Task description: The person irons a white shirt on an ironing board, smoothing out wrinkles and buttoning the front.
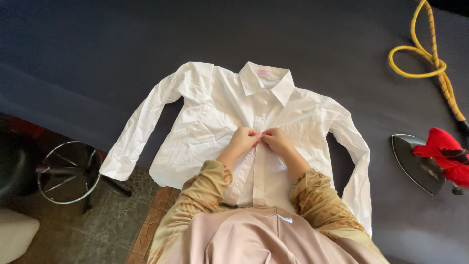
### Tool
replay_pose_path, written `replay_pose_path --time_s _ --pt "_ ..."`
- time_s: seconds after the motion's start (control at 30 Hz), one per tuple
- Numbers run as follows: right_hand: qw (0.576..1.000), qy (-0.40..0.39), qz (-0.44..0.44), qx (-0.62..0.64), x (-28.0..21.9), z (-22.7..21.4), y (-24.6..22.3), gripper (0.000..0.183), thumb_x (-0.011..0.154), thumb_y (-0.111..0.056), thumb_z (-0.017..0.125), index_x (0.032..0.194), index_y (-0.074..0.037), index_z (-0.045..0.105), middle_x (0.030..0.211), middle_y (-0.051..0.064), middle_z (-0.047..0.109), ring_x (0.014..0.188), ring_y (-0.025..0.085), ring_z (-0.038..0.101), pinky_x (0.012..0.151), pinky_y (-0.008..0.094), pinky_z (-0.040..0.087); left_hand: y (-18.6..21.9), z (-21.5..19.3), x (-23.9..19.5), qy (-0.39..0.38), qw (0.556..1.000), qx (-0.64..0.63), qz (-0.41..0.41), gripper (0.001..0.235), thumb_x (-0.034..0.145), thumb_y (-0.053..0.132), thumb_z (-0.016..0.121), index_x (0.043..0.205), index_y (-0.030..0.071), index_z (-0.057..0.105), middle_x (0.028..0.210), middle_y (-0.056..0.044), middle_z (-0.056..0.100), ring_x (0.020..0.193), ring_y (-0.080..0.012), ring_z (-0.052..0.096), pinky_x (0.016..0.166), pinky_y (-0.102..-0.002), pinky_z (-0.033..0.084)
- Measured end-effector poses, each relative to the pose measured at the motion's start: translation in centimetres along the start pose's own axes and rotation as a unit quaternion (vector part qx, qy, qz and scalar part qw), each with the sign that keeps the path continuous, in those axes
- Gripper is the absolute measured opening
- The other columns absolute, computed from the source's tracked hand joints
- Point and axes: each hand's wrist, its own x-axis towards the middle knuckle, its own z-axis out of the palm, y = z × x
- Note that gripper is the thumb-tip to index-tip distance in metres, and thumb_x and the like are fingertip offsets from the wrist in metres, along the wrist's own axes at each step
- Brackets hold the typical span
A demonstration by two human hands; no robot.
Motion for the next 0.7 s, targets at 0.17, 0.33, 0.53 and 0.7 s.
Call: replay_pose_path --time_s 0.17,0.33,0.53,0.7 --pt "0.998 -0.010 0.014 0.065 0.5 0.0 0.8 0.023 0.068 -0.029 0.062 0.075 -0.008 0.066 0.055 0.001 0.054 0.047 0.007 0.047 0.042 0.015 0.037 -0.5 -0.4 -0.4 0.094 0.995 0.015 0.021 0.013 0.069 0.013 0.061 0.081 0.009 0.063 0.061 -0.004 0.063 0.043 -0.0098 0.058 0.038 -0.018 0.049" --pt "0.999 -0.020 0.002 0.045 0.4 -0.1 0.5 0.022 0.069 -0.030 0.063 0.073 -0.009 0.066 0.054 0.003 0.054 0.046 0.008 0.047 0.038 0.017 0.036 -0.9 0.1 0.3 0.132 0.960 0.241 0.043 0.013 0.070 0.026 0.061 0.081 0.022 0.066 0.074 0.003 0.065 0.077 -0.0200 0.063 0.069 -0.031 0.051" --pt "0.994 -0.027 0.013 0.104 -1.7 -0.7 -0.7 0.017 0.071 -0.023 0.061 0.074 -0.006 0.063 0.054 0.001 0.050 0.044 0.006 0.043 0.037 0.014 0.033 0.3 -0.3 -1.2 0.119 0.963 0.230 0.079 0.011 0.070 0.025 0.061 0.078 0.023 0.067 0.074 0.002 0.065 0.078 -0.0215 0.062 0.070 -0.032 0.051" --pt "0.999 0.003 0.000 0.041 1.1 0.7 2.3 0.016 0.068 -0.031 0.064 0.067 -0.015 0.064 0.052 -0.001 0.054 0.045 0.008 0.048 0.041 0.017 0.035 -0.8 -0.1 -0.8 0.147 0.955 0.225 0.129 0.008 0.068 0.025 0.062 0.074 0.020 0.065 0.070 0.000 0.061 0.075 -0.0209 0.061 0.067 -0.032 0.051"
